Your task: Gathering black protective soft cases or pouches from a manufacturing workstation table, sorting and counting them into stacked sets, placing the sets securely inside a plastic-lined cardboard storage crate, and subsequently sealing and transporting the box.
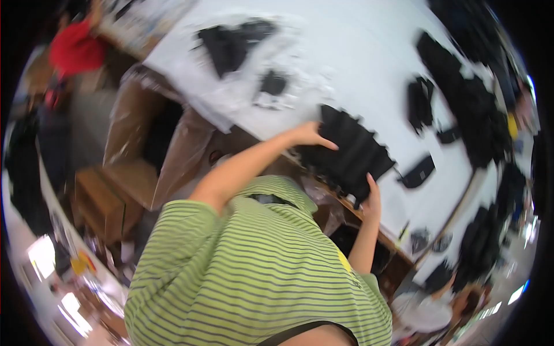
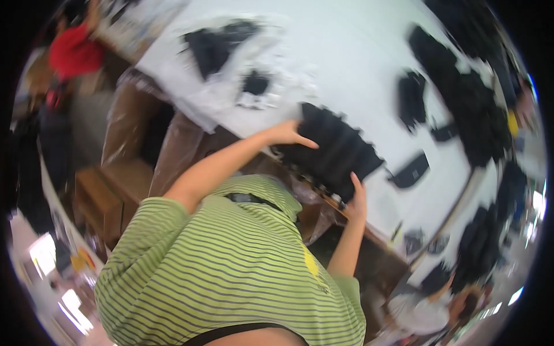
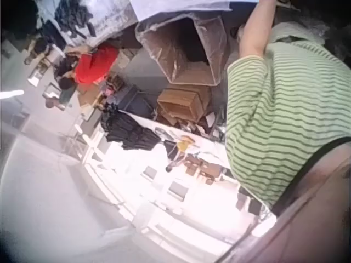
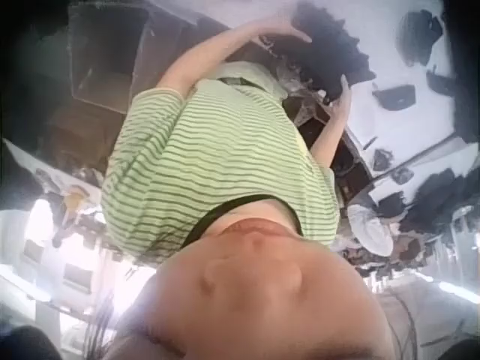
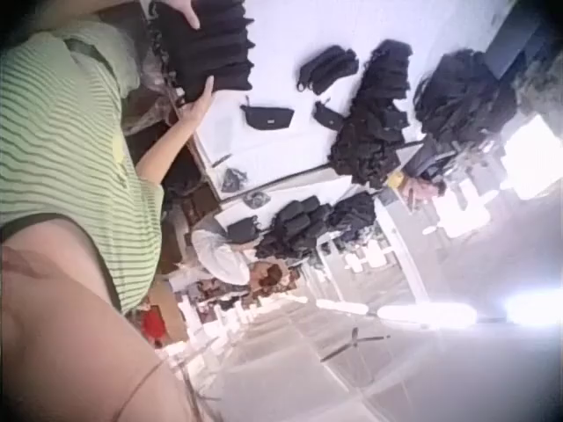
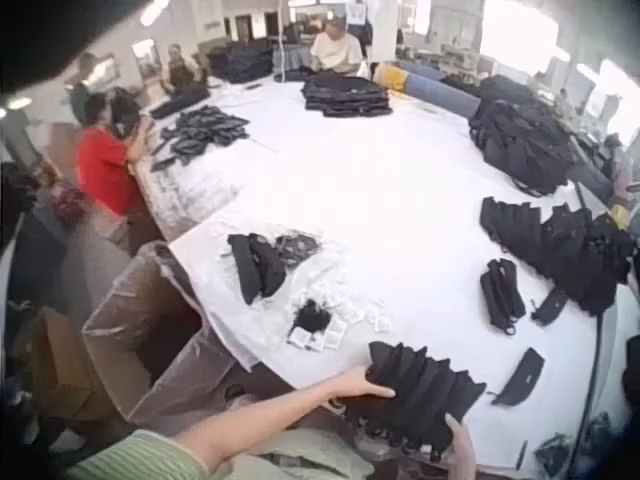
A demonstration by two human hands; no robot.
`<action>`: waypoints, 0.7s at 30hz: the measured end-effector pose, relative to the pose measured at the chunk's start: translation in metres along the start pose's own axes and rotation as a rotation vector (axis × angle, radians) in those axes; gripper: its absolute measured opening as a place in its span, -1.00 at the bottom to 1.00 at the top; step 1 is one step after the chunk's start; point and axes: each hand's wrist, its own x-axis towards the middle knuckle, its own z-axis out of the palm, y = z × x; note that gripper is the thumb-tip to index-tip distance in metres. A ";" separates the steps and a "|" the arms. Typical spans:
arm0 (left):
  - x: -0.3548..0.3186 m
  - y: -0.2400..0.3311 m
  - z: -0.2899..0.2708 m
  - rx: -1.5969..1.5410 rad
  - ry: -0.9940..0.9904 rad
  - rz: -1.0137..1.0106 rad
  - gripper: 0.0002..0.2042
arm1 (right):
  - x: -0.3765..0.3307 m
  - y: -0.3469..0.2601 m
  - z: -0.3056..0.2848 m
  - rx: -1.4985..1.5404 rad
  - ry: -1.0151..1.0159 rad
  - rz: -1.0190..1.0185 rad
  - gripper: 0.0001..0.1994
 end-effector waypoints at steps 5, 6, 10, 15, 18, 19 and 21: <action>0.148 -0.009 0.076 -0.040 0.045 0.483 -0.10 | 0.011 -0.127 -0.020 -0.362 0.055 -0.050 -0.45; 0.149 -0.010 0.068 -0.013 0.033 0.402 -0.06 | 0.010 -0.118 -0.014 -0.342 0.082 -0.054 -0.45; 0.075 -0.011 0.010 -0.112 -0.108 0.306 -0.03 | -0.020 -0.068 0.021 -0.299 0.188 -0.062 -0.44; -0.089 -0.077 -0.110 -0.391 -0.125 0.571 -0.17 | -0.038 0.017 0.132 -0.382 0.093 -0.125 -0.41; -0.177 -0.147 -0.168 -0.506 0.126 0.396 -0.14 | -0.033 0.078 0.249 -0.668 -0.011 -0.252 -0.35; -0.193 -0.177 -0.178 -0.614 0.179 0.366 -0.10 | -0.022 0.095 0.278 -0.790 -0.026 -0.209 -0.36; -0.233 -0.214 -0.213 -0.681 0.291 0.268 -0.07 | 0.006 0.125 0.331 -0.992 -0.085 -0.157 -0.37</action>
